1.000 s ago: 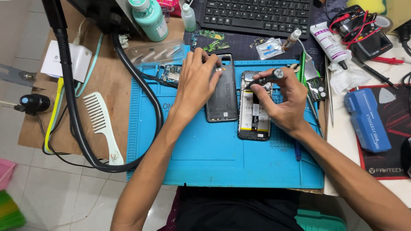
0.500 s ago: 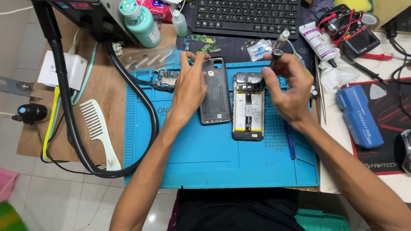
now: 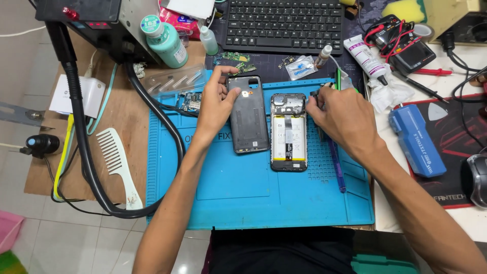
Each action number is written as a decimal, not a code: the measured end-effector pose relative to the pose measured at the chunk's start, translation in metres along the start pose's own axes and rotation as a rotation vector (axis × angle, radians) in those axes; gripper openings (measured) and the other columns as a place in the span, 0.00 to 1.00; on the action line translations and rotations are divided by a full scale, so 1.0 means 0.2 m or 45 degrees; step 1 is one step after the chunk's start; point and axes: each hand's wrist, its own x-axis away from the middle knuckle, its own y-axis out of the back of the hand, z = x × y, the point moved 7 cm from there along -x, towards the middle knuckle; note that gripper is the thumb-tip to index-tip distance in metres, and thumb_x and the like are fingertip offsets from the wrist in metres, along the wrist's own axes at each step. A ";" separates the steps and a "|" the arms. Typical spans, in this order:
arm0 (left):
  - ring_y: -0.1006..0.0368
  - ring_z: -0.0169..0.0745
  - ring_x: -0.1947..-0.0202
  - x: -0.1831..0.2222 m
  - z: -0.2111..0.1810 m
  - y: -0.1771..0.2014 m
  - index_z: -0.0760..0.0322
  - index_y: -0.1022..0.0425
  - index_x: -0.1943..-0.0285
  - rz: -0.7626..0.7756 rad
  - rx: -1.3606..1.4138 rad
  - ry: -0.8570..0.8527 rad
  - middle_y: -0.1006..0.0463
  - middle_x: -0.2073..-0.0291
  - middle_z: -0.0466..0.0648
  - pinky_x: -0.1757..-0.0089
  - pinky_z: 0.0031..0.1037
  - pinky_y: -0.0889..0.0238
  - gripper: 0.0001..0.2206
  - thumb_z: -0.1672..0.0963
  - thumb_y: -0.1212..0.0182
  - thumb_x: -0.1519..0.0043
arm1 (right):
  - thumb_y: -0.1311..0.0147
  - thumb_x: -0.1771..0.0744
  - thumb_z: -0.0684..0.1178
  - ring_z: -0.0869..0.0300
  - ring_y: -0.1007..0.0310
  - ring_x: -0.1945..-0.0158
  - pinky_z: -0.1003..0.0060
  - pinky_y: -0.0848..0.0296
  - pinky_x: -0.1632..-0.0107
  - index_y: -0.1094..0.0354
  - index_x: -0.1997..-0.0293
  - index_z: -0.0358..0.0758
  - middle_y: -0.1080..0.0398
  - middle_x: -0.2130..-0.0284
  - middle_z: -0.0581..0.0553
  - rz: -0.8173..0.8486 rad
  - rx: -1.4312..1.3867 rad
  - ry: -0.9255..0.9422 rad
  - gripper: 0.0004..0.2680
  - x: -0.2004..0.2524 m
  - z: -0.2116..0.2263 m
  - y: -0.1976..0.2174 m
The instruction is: A person uses a screwdriver and their hands to disassemble a mobile phone, removing screws and internal components on a repair mat.
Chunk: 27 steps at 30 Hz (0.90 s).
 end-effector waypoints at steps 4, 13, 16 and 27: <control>0.20 0.50 0.66 0.00 0.00 0.00 0.58 0.32 0.39 0.061 0.082 0.005 0.25 0.59 0.63 0.62 0.41 0.26 0.19 0.66 0.40 0.36 | 0.46 0.31 0.54 0.36 0.21 0.72 0.47 0.25 0.69 0.29 0.72 0.40 0.28 0.82 0.39 0.082 0.033 -0.023 0.12 -0.01 0.00 -0.02; 0.19 0.60 0.56 0.01 -0.05 -0.01 0.60 0.36 0.36 0.091 0.220 0.019 0.30 0.56 0.62 0.60 0.45 0.21 0.23 0.68 0.43 0.38 | 0.46 0.30 0.52 0.36 0.21 0.73 0.48 0.26 0.71 0.31 0.75 0.39 0.29 0.83 0.38 0.128 -0.006 0.030 0.13 -0.01 0.01 -0.01; 0.20 0.59 0.54 0.00 -0.05 -0.02 0.60 0.34 0.37 0.079 0.281 0.013 0.29 0.54 0.62 0.59 0.45 0.21 0.22 0.68 0.44 0.38 | 0.46 0.30 0.53 0.34 0.22 0.74 0.46 0.26 0.71 0.32 0.74 0.39 0.31 0.84 0.37 0.085 -0.029 0.036 0.14 0.00 0.01 -0.01; 0.20 0.41 0.54 -0.11 -0.16 -0.15 0.61 0.28 0.39 0.017 0.793 -0.005 0.27 0.55 0.51 0.56 0.33 0.21 0.17 0.65 0.37 0.36 | 0.43 0.33 0.51 0.45 0.19 0.55 0.47 0.18 0.56 0.45 0.34 0.39 0.27 0.52 0.30 0.381 -1.699 0.251 0.21 -0.04 0.10 -0.25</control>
